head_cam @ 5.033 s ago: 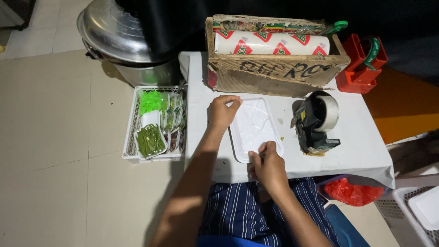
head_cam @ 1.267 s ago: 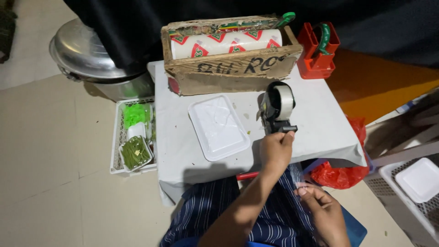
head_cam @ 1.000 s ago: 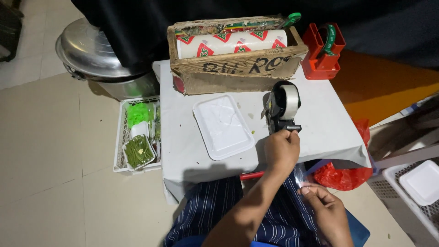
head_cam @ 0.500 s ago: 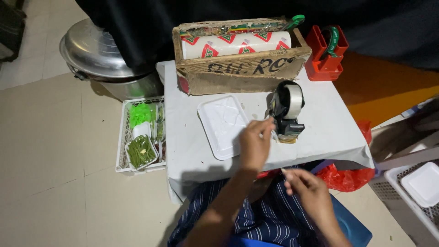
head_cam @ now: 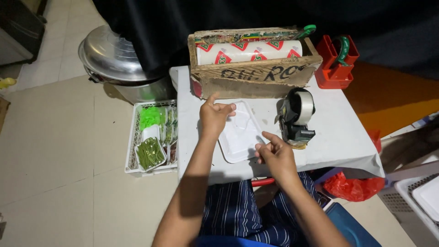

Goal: Arranging green beans on a foam tray and wrapping them with plastic film and tape for packaging.

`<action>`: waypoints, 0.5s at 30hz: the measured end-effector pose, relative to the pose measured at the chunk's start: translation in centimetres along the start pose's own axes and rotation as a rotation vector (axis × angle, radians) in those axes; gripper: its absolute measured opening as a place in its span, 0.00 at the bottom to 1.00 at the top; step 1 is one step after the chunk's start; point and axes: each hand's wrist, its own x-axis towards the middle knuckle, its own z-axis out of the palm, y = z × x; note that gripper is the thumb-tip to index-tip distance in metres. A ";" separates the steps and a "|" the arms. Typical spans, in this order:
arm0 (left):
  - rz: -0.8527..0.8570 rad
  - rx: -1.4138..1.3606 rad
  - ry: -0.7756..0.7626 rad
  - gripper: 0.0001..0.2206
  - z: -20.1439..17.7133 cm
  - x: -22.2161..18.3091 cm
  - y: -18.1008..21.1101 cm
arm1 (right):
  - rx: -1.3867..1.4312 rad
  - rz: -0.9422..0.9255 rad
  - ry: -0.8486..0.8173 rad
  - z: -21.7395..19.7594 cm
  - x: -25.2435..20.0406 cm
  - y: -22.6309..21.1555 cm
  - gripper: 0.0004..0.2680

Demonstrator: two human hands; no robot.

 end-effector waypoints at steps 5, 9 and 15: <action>0.152 0.023 -0.023 0.10 0.1 1.8 -0.8 | -0.016 0.015 0.018 0.1 0.1 0.3 0.19; 0.225 0.160 -0.014 0.07 0.3 3.0 -1.6 | 0.001 0.031 0.036 0.3 0.3 0.2 0.20; 0.085 0.514 -0.023 0.06 0.2 0.2 4.5 | 0.026 0.062 0.072 1.2 2.0 1.9 0.18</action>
